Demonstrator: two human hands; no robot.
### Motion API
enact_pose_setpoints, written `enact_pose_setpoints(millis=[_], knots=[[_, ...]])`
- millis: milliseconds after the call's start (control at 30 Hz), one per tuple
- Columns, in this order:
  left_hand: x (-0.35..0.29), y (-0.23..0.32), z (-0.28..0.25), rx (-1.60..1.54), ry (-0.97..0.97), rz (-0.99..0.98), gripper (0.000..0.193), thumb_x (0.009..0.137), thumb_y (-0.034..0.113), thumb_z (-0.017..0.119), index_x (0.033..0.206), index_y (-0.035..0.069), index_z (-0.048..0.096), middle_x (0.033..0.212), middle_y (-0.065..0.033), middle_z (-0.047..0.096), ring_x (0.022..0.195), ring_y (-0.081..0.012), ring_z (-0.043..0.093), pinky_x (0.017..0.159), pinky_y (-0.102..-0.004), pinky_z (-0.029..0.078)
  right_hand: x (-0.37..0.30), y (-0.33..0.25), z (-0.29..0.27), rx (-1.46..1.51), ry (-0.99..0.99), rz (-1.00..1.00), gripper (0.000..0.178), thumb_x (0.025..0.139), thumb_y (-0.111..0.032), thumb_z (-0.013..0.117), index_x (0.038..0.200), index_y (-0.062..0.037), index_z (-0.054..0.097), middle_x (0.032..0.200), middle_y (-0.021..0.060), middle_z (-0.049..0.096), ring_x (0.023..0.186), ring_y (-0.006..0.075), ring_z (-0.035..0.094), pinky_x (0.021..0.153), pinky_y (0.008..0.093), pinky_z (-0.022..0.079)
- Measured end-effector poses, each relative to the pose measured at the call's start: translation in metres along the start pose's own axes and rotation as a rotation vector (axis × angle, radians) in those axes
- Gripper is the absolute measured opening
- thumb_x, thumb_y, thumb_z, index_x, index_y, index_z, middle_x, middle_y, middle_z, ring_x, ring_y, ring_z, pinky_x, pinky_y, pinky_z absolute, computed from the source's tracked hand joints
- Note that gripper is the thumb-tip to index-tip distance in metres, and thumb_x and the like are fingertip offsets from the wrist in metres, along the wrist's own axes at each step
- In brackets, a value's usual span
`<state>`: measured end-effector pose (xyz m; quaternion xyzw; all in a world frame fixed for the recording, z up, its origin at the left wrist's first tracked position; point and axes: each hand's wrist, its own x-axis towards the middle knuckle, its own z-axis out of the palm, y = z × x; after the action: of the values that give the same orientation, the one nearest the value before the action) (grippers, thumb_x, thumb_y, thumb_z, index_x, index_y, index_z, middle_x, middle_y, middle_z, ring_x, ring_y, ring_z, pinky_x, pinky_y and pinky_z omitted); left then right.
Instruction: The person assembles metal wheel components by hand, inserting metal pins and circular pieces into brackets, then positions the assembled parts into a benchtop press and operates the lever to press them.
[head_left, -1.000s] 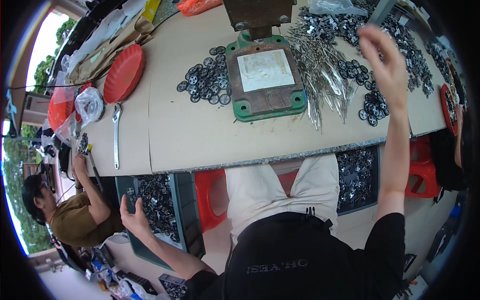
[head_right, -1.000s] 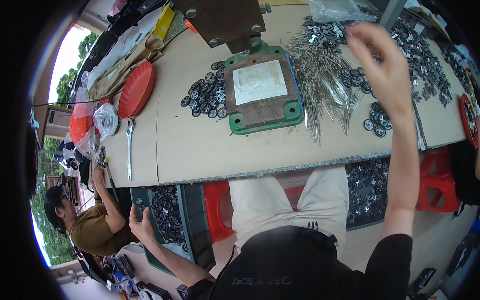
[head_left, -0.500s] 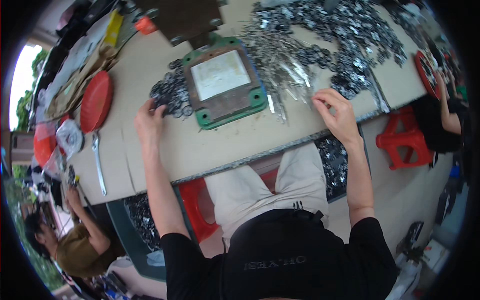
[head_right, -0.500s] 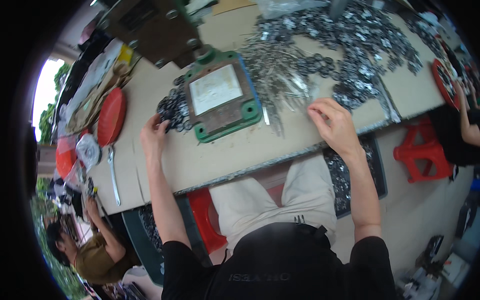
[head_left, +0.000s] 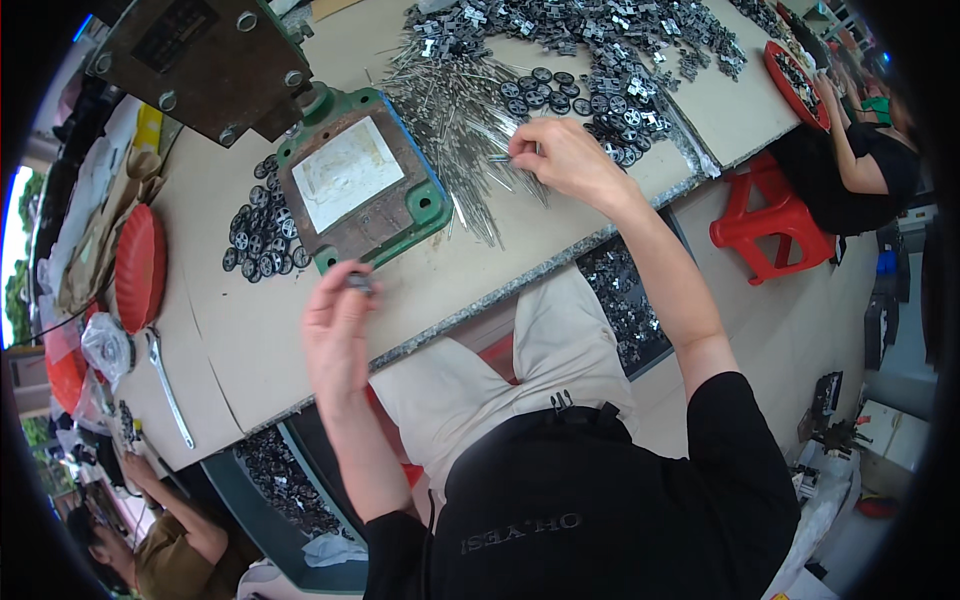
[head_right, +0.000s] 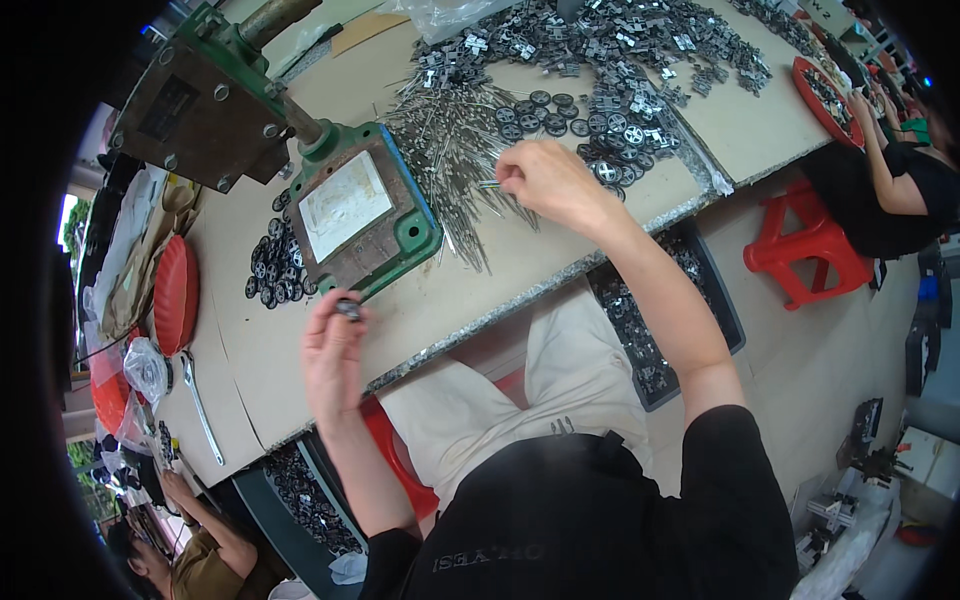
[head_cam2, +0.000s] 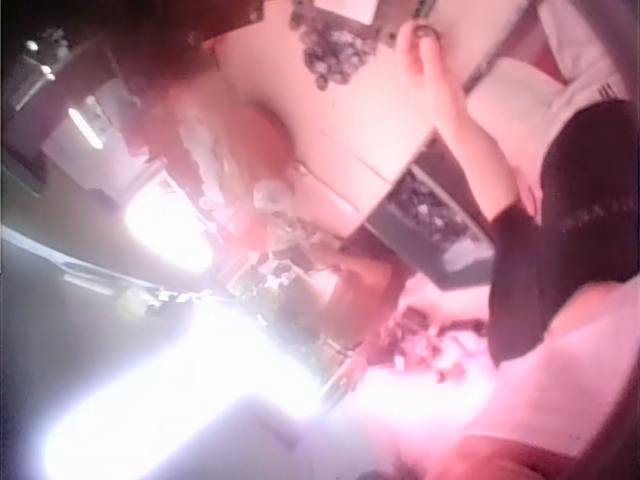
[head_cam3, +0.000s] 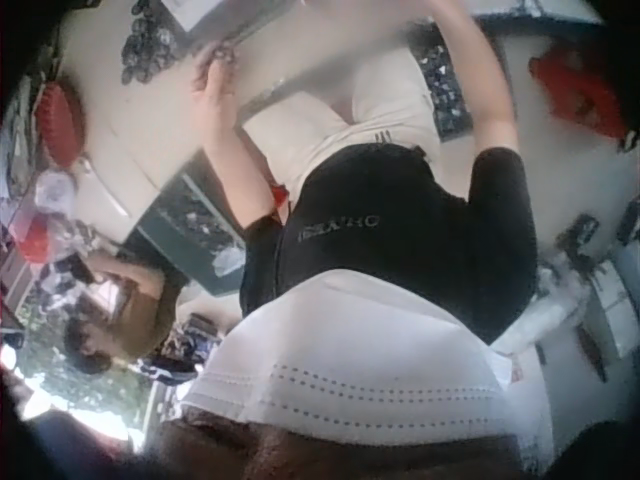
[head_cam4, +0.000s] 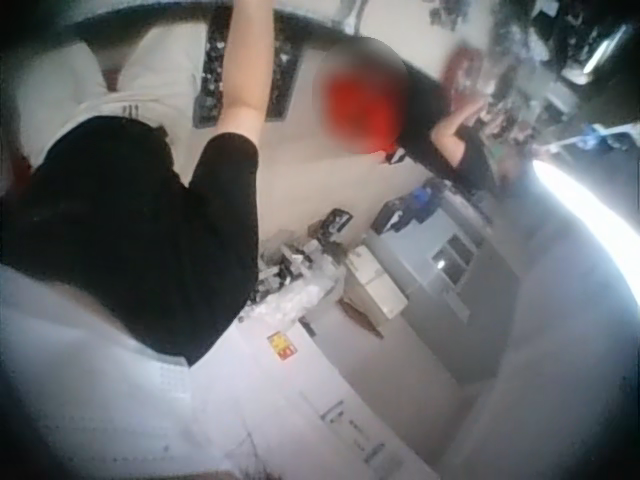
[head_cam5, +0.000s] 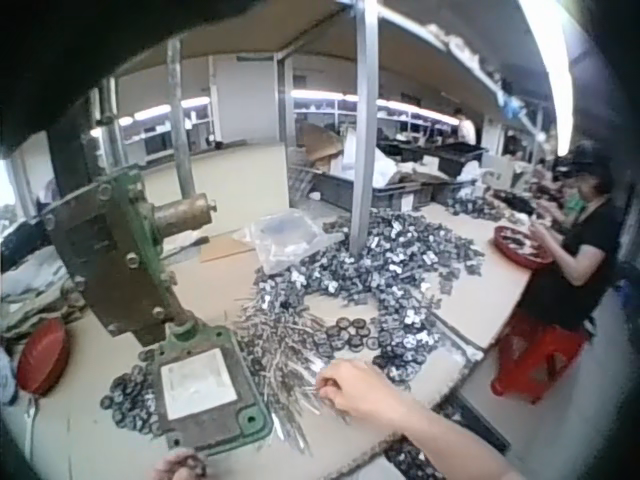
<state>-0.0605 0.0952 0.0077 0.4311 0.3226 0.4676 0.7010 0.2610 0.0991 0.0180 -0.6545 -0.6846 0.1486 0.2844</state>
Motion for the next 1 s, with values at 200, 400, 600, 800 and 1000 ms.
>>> enact_pose_setpoints(millis=[200,400,600,800,1000], knots=[[-0.002,-0.036,0.03,-0.265,-0.115,-0.157,0.031,0.088,0.003,0.054,0.119,-0.001,0.051,0.109,-0.0124,0.058,0.094,-0.0193,0.059,0.079,-0.0275,0.048,0.025,-0.007,0.015,-0.159,-0.146,0.024,0.006,0.076,-0.003,0.056,0.077,0.0023,0.057,0.08,0.016,0.061,0.079,0.0312,0.06,0.07,0.0393,0.046],[0.002,-0.046,0.027,-0.358,-0.135,-0.188,0.033,0.089,0.004,0.053,0.122,0.0,0.049,0.114,-0.0134,0.057,0.098,-0.021,0.059,0.084,-0.0301,0.049,0.021,-0.012,0.014,-0.173,-0.074,-0.063,0.007,0.08,-0.003,0.054,0.085,0.0015,0.053,0.083,0.0156,0.059,0.078,0.0341,0.057,0.069,0.039,0.044],[0.002,-0.046,0.025,-0.425,-0.162,-0.183,0.033,0.09,0.005,0.051,0.122,0.0,0.049,0.114,-0.0141,0.057,0.098,-0.0225,0.059,0.084,-0.0306,0.05,-0.006,-0.074,0.011,0.552,-0.091,0.102,0.017,0.084,-0.008,0.057,0.097,0.0007,0.061,0.084,0.0083,0.065,0.072,0.0121,0.061,0.065,0.0243,0.047],[0.002,-0.046,0.027,-0.442,-0.152,-0.176,0.035,0.09,0.008,0.052,0.124,-0.002,0.047,0.112,-0.0155,0.058,0.095,-0.023,0.061,0.082,-0.0289,0.053,-0.03,-0.095,0.041,1.056,-0.141,0.157,0.013,0.082,-0.004,0.062,0.093,0.003,0.062,0.085,0.0047,0.064,0.079,0.0084,0.06,0.068,0.0203,0.049],[0.001,-0.046,0.026,-0.476,-0.185,-0.184,0.034,0.09,0.005,0.052,0.122,-0.003,0.048,0.111,-0.0141,0.058,0.095,-0.0227,0.061,0.082,-0.0311,0.051,-0.034,-0.094,0.058,1.117,-0.12,0.119,0.013,0.083,-0.004,0.062,0.093,0.0038,0.062,0.085,0.0056,0.064,0.075,0.0082,0.06,0.064,0.0201,0.049]])
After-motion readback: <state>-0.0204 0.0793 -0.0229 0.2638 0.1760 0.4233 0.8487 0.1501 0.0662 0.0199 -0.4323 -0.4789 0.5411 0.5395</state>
